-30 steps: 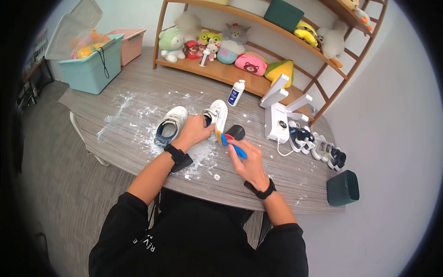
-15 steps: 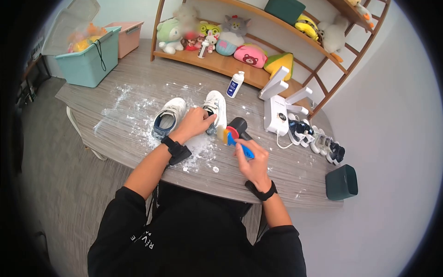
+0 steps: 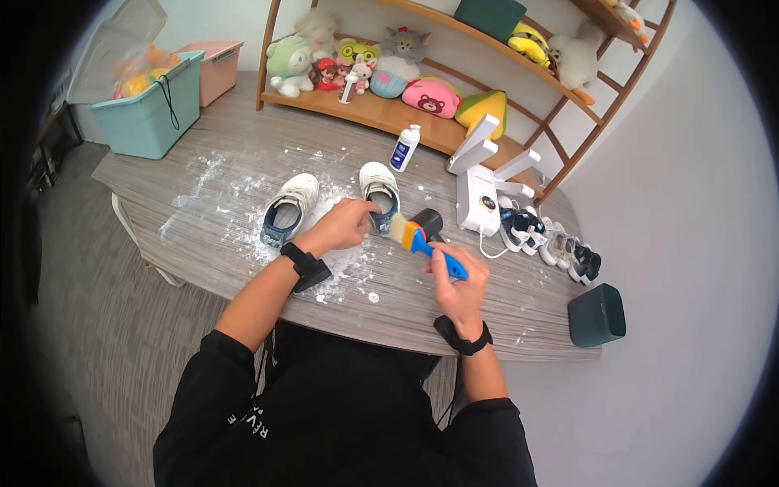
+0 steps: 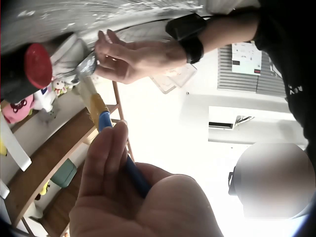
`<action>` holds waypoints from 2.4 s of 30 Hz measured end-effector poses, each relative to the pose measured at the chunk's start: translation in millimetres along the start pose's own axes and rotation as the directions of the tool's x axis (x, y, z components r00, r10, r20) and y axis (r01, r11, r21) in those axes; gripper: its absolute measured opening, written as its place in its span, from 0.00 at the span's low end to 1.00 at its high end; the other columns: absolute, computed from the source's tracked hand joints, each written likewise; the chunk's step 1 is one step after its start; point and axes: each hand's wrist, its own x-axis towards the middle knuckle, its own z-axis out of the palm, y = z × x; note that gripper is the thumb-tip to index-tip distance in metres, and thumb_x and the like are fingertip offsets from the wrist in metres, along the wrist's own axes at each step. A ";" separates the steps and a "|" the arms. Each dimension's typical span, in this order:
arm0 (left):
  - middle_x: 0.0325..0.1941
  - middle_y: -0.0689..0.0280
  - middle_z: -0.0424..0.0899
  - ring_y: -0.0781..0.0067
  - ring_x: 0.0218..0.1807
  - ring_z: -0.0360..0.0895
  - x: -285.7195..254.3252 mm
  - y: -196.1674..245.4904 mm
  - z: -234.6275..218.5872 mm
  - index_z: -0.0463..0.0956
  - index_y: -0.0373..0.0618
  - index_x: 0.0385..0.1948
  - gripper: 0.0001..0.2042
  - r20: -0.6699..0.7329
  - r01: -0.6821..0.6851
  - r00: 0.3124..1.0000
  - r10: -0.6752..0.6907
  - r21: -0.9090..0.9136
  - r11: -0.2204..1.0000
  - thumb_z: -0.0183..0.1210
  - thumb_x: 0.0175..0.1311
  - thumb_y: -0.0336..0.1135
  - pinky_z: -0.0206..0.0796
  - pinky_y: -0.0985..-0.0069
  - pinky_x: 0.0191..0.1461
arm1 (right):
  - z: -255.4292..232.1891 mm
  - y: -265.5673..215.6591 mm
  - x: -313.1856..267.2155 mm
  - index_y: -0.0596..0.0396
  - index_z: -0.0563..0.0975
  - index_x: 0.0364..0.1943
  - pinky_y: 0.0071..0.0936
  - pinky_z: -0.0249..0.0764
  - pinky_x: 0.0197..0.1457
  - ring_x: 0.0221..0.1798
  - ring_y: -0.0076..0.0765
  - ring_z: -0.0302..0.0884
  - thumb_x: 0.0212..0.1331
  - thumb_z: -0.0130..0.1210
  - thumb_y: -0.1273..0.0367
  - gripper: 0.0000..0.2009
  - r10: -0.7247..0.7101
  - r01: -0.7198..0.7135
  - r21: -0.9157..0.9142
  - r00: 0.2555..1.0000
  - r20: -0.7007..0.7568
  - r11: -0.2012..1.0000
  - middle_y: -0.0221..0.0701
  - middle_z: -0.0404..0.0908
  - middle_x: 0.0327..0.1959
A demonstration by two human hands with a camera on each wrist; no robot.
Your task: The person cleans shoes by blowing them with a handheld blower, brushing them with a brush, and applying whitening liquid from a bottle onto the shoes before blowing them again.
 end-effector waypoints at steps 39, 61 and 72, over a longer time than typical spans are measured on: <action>0.32 0.52 0.88 0.46 0.43 0.84 -5.3 5.1 -11.3 0.86 0.42 0.41 0.11 -0.116 -0.033 0.991 0.060 0.223 0.974 0.70 0.57 0.32 0.76 0.58 0.47 | -0.7 7.9 10.4 0.62 0.86 0.41 0.24 0.75 0.34 0.29 0.29 0.85 0.63 0.61 0.77 0.06 -0.070 0.089 -0.127 0.986 0.152 0.988 0.36 0.86 0.27; 0.32 0.46 0.86 0.42 0.41 0.84 -0.2 -2.2 -5.5 0.84 0.37 0.39 0.08 -0.033 -0.083 0.996 0.088 0.118 0.989 0.64 0.57 0.23 0.75 0.55 0.48 | 30.1 4.4 12.9 0.63 0.86 0.39 0.26 0.77 0.31 0.26 0.31 0.86 0.63 0.61 0.76 0.06 -0.018 0.029 -0.066 0.988 0.155 0.997 0.38 0.86 0.26; 0.33 0.49 0.85 0.41 0.42 0.83 -4.7 2.6 -9.1 0.79 0.43 0.46 0.14 -0.037 -0.039 0.998 0.047 0.178 0.983 0.66 0.58 0.26 0.74 0.53 0.46 | 6.5 38.0 26.9 0.65 0.85 0.39 0.23 0.78 0.31 0.27 0.29 0.88 0.65 0.61 0.75 0.06 0.042 -0.025 -0.141 0.992 0.121 0.990 0.38 0.88 0.28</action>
